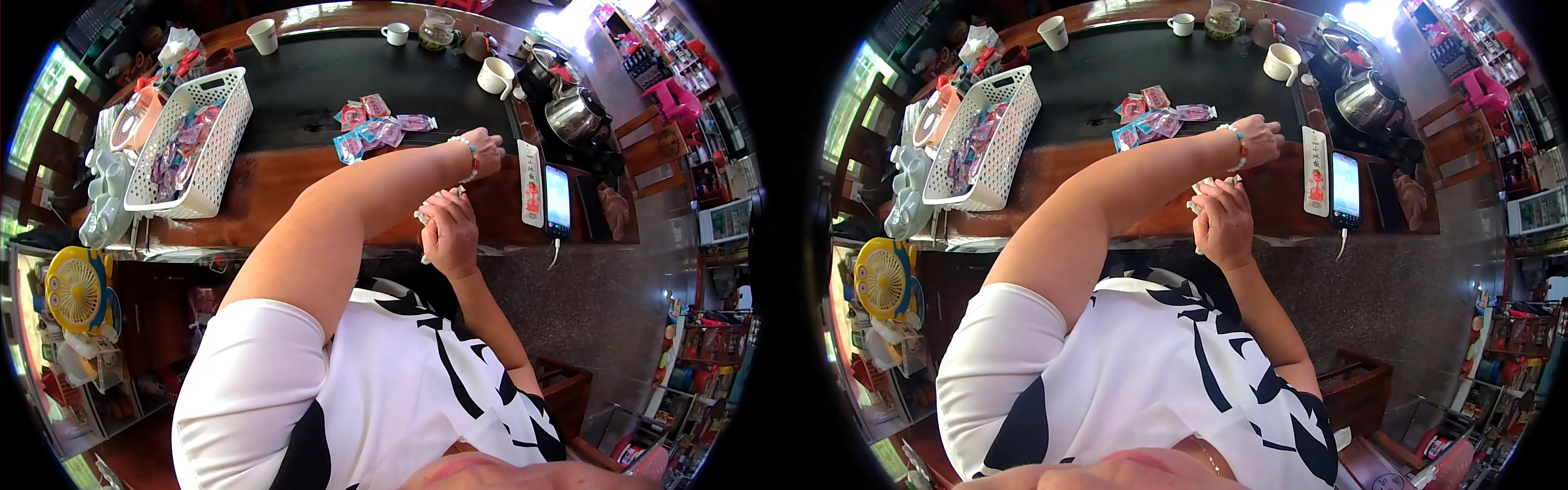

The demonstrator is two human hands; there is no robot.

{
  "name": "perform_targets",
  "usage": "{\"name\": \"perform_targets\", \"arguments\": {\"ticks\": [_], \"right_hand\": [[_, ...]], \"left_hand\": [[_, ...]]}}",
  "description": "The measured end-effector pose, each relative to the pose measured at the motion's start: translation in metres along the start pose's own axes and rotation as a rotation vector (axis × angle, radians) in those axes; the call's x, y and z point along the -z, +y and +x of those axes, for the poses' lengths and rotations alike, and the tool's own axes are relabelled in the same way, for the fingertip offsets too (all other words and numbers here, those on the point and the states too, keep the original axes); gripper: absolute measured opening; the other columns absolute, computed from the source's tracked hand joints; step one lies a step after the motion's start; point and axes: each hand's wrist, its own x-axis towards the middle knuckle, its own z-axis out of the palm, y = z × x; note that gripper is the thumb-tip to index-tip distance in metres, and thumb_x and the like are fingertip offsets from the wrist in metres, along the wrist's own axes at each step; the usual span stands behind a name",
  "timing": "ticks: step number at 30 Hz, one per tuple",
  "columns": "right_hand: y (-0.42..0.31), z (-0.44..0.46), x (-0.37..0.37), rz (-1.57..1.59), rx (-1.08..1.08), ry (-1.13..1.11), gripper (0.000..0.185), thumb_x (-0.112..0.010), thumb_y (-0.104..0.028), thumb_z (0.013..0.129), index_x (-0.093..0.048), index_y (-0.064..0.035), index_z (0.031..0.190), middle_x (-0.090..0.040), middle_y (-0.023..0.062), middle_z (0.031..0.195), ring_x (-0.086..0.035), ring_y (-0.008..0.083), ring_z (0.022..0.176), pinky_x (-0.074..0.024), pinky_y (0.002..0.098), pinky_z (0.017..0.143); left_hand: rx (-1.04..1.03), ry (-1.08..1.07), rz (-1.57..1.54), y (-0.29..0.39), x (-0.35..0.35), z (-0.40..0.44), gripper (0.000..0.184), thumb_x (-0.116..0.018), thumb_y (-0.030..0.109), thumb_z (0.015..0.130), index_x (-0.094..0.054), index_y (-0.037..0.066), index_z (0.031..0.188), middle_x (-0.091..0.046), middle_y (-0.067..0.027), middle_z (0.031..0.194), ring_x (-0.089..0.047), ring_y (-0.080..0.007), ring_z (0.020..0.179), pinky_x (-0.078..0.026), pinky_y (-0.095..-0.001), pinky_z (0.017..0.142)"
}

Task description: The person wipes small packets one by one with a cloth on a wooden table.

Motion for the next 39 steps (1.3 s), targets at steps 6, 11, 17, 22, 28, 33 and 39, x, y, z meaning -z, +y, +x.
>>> {"name": "perform_targets", "arguments": {"ticks": [6, 11, 17, 22, 28, 33, 39], "right_hand": [[0.001, 0.000, -0.001, 0.008, -0.004, 0.003, 0.021, -0.069, -0.004, 0.086, -0.072, -0.0136, 0.104, -0.071, 0.0042, 0.121, -0.062, 0.0292, 0.129, -0.0387, 0.0516, 0.123], [0.000, 0.000, 0.000, 0.014, -0.011, 0.011, 0.022, -0.068, -0.006, 0.085, -0.074, -0.0133, 0.105, -0.070, 0.0047, 0.121, -0.062, 0.0298, 0.128, -0.0393, 0.0522, 0.122], [-0.004, 0.003, 0.003, 0.062, -0.052, 0.030, 0.021, -0.067, -0.006, 0.084, -0.077, -0.0119, 0.103, -0.074, 0.0069, 0.119, -0.067, 0.0322, 0.123, -0.0417, 0.0520, 0.118], [-0.006, 0.006, 0.002, 0.024, -0.058, 0.047, 0.018, -0.067, -0.006, 0.084, -0.077, -0.0117, 0.098, -0.077, 0.0066, 0.115, -0.068, 0.0315, 0.121, -0.0420, 0.0508, 0.116], [-0.002, 0.009, 0.005, 0.065, -0.033, 0.035, 0.020, -0.066, 0.000, 0.084, -0.076, -0.0091, 0.098, -0.075, 0.0071, 0.110, -0.068, 0.0304, 0.111, -0.0475, 0.0470, 0.107], [-0.011, 0.022, 0.007, 0.269, -0.149, 0.045, 0.020, -0.063, 0.002, 0.087, -0.075, -0.0055, 0.102, -0.076, 0.0125, 0.107, -0.070, 0.0350, 0.106, -0.0511, 0.0477, 0.104], [-0.053, 0.040, -0.031, 0.226, 0.055, -0.215, 0.036, -0.065, -0.002, 0.091, -0.073, -0.0051, 0.127, -0.072, 0.0191, 0.132, -0.063, 0.0369, 0.131, -0.0363, 0.0559, 0.124]], "left_hand": [[-0.023, -0.084, 0.040, -0.003, 0.003, -0.004, 0.015, -0.071, 0.025, 0.094, -0.080, 0.023, 0.105, -0.074, 0.0047, 0.113, -0.065, -0.0193, 0.119, -0.055, -0.0350, 0.088], [0.052, 0.073, -0.037, -0.021, 0.005, -0.031, 0.013, -0.073, 0.025, 0.089, -0.078, 0.020, 0.099, -0.074, 0.0034, 0.109, -0.067, -0.0207, 0.115, -0.054, -0.0380, 0.090], [0.647, 0.482, -0.900, -0.026, 0.016, -0.108, 0.022, -0.078, 0.028, 0.089, -0.070, 0.007, 0.091, -0.075, -0.0155, 0.082, -0.074, -0.0360, 0.077, -0.060, -0.0480, 0.073], [1.032, 0.241, -1.769, 0.014, 0.007, -0.194, 0.025, -0.079, 0.020, 0.100, -0.064, 0.002, 0.107, -0.075, -0.0041, 0.088, -0.074, -0.0100, 0.071, -0.059, -0.0239, 0.059], [1.073, 0.341, -1.336, 0.060, -0.003, -0.261, 0.032, -0.076, 0.015, 0.099, -0.067, 0.001, 0.127, -0.078, -0.0105, 0.098, -0.076, -0.0185, 0.075, -0.060, -0.0292, 0.068], [0.711, 0.623, -0.588, 0.072, -0.011, -0.291, 0.026, -0.076, 0.007, 0.091, -0.075, 0.008, 0.117, -0.076, -0.0097, 0.121, -0.071, -0.0293, 0.108, -0.059, -0.0385, 0.090], [0.573, 0.531, -0.609, 0.081, -0.027, -0.291, 0.028, -0.074, 0.007, 0.088, -0.077, 0.010, 0.116, -0.075, -0.0055, 0.131, -0.066, -0.0288, 0.129, -0.052, -0.0437, 0.107]]}}
